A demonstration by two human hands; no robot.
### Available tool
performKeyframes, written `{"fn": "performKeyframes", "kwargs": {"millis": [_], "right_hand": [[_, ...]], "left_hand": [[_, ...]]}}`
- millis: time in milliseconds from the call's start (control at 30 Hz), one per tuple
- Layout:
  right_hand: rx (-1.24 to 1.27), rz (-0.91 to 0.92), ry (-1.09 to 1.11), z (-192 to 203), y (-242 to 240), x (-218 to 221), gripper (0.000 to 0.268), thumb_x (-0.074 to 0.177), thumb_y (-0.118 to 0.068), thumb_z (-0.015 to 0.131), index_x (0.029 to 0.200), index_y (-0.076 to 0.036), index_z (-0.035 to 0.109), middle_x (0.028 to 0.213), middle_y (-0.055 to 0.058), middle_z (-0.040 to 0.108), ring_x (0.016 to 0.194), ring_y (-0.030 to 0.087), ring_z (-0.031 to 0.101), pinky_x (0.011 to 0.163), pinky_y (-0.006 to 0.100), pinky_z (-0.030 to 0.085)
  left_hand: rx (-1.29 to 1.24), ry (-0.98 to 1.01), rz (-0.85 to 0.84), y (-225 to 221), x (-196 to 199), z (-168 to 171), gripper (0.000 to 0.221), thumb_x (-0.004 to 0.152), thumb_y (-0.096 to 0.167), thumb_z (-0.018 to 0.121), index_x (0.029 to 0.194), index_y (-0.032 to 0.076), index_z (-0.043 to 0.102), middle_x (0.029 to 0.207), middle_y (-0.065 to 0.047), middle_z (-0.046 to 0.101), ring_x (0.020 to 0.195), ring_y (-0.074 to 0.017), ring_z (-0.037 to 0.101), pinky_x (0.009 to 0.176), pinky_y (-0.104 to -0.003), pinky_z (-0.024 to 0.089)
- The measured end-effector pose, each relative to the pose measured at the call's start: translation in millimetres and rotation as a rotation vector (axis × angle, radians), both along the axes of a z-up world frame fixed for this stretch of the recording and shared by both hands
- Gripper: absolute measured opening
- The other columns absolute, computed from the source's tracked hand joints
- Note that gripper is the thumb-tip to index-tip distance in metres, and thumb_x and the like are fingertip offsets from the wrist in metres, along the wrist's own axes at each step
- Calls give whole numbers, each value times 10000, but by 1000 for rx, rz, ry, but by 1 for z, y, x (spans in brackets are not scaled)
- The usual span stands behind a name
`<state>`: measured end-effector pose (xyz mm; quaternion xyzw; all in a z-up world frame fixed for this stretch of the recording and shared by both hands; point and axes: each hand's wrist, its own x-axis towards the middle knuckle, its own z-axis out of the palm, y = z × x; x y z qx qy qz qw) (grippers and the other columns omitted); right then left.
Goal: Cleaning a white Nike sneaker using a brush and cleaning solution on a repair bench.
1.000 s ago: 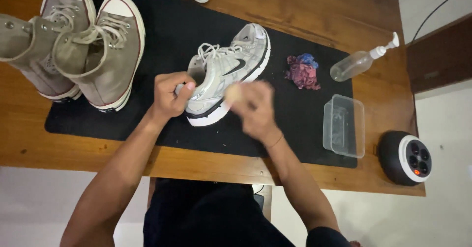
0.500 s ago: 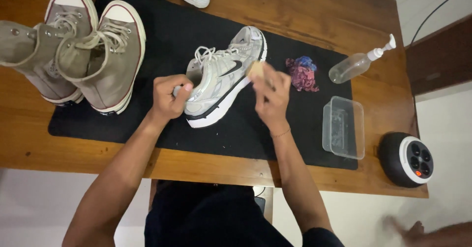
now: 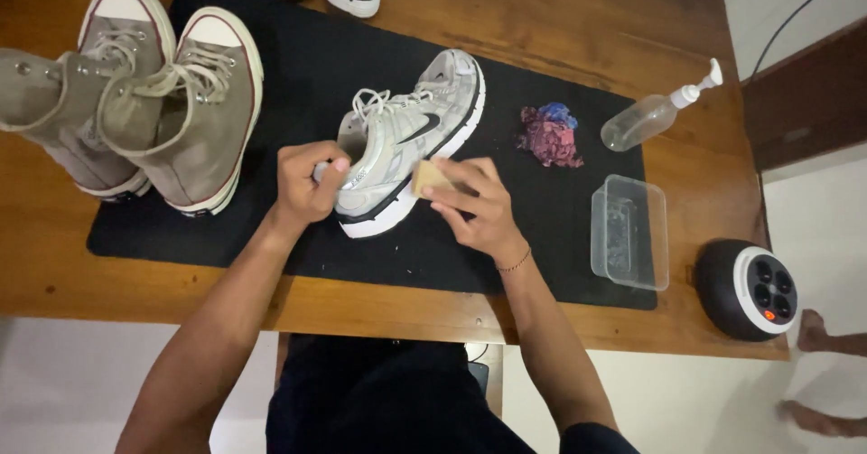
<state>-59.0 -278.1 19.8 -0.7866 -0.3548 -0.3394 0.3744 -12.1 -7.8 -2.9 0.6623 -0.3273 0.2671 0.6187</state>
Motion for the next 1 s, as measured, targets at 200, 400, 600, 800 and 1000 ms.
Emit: {"fn": "performKeyframes", "kwargs": {"millis": [200, 400, 600, 800, 1000], "right_hand": [[20, -218, -155, 15, -17, 19, 100, 951, -145, 767, 1034, -125, 818, 1213, 160, 731, 840, 362, 629, 781, 434, 522], [-25, -58, -17, 12, -14, 6, 63, 845, -183, 870, 883, -151, 831, 1078, 146, 768, 753, 357, 640, 730, 422, 540], [60, 48, 48, 15, -1, -4, 136, 794, -201, 900, 921, -187, 852, 1108, 129, 773, 737, 310, 658, 697, 392, 542], [46, -188, -45, 19, -11, 4, 96, 862, -180, 862, 948, -159, 823, 1099, 151, 746, 728, 351, 630, 663, 424, 524], [-67, -38, -29, 1, -16, 3, 172, 959, -227, 816, 1119, -174, 785, 1289, 87, 687, 1010, 232, 712, 796, 385, 456]], "left_hand": [[3, 6, -11, -1, -2, 7, 355, 1029, 164, 589, 684, 94, 634, 485, -61, 466, 408, -189, 394, 436, -320, 385], [-2, 6, 17, 2, 0, -1, 344, 1025, 166, 596, 691, 89, 631, 488, -72, 480, 415, -208, 430, 445, -330, 396], [6, 35, 16, 2, 0, -3, 356, 1015, 178, 585, 670, 102, 630, 476, -62, 491, 407, -204, 423, 450, -332, 408], [67, 10, 37, 8, 4, -25, 340, 1039, 254, 609, 752, 77, 648, 555, -135, 548, 466, -376, 514, 486, -433, 426], [248, 129, 129, 9, -13, -10, 443, 1095, 269, 477, 730, 32, 562, 644, -56, 441, 572, -196, 370, 619, -388, 264]]}}
